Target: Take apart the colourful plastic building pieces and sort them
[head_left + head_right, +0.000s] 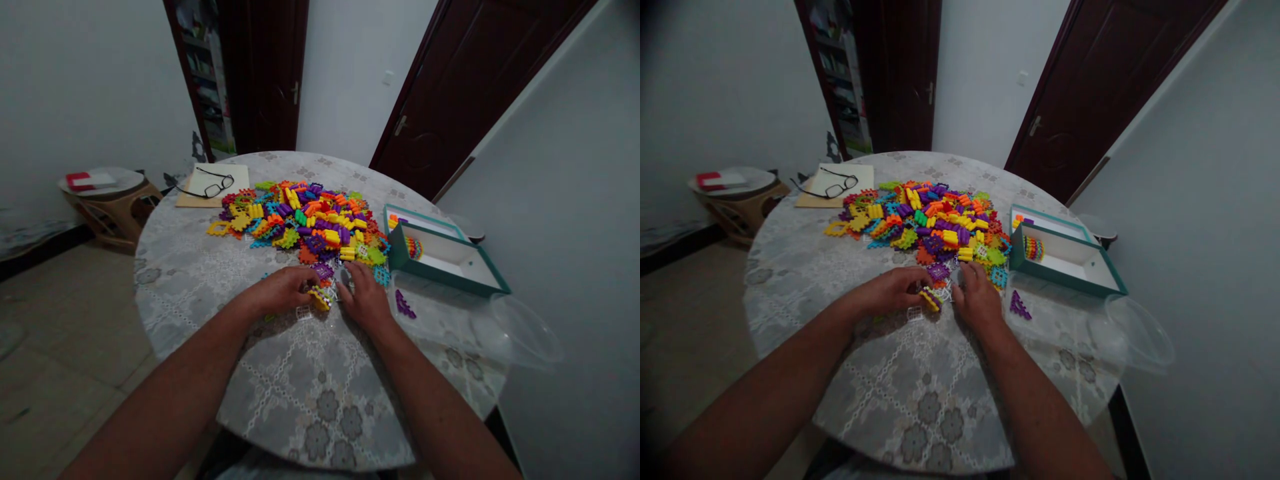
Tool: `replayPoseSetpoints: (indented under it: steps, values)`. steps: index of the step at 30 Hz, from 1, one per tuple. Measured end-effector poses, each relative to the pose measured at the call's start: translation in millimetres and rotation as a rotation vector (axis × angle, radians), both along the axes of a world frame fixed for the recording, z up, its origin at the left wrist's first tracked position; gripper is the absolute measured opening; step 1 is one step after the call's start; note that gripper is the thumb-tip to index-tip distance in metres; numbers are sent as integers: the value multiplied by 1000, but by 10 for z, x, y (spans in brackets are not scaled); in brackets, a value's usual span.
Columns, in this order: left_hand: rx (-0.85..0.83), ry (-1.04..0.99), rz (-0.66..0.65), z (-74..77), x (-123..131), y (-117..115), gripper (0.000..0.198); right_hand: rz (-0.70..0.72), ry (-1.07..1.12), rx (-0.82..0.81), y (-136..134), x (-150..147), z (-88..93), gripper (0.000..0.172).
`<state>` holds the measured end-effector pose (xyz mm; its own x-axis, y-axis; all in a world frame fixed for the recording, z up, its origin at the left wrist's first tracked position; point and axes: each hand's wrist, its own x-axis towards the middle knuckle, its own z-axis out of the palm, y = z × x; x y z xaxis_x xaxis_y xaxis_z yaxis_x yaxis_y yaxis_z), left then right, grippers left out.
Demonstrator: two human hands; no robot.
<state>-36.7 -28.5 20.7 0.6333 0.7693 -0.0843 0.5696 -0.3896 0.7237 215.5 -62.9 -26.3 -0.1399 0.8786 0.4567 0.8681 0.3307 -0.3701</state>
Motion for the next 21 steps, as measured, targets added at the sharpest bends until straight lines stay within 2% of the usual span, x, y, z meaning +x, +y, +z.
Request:
replayPoseSetpoints:
  steps: [3, 5, 11, 14, 16, 18, 21]
  values:
    - [-17, -4, 2, 8, 8, -9, 28, -62, -111, -115, 11, -25, 4, 37]
    - [-26, -12, 5, 15, 13, -13, 25, -74, -119, -126, 13, -37, 15, 34]
    - [-64, -40, 21, 48, 9, -22, 23, -23, 4, 4, 26, -1, 14, 41]
    - [-63, -41, 11, 45, 8, -20, 20, 14, 122, 17, -7, 25, 83, 42]
    - [-56, -39, 13, 37, 11, -19, 18, 29, 244, -78, -55, 37, 156, 39]
    - [-43, -38, 20, 30, 16, -20, 17, 62, 381, -239, -108, 41, 220, 36]
    - [-22, -46, 21, 27, 21, -24, 22, 165, 494, -419, -171, 22, 270, 34]
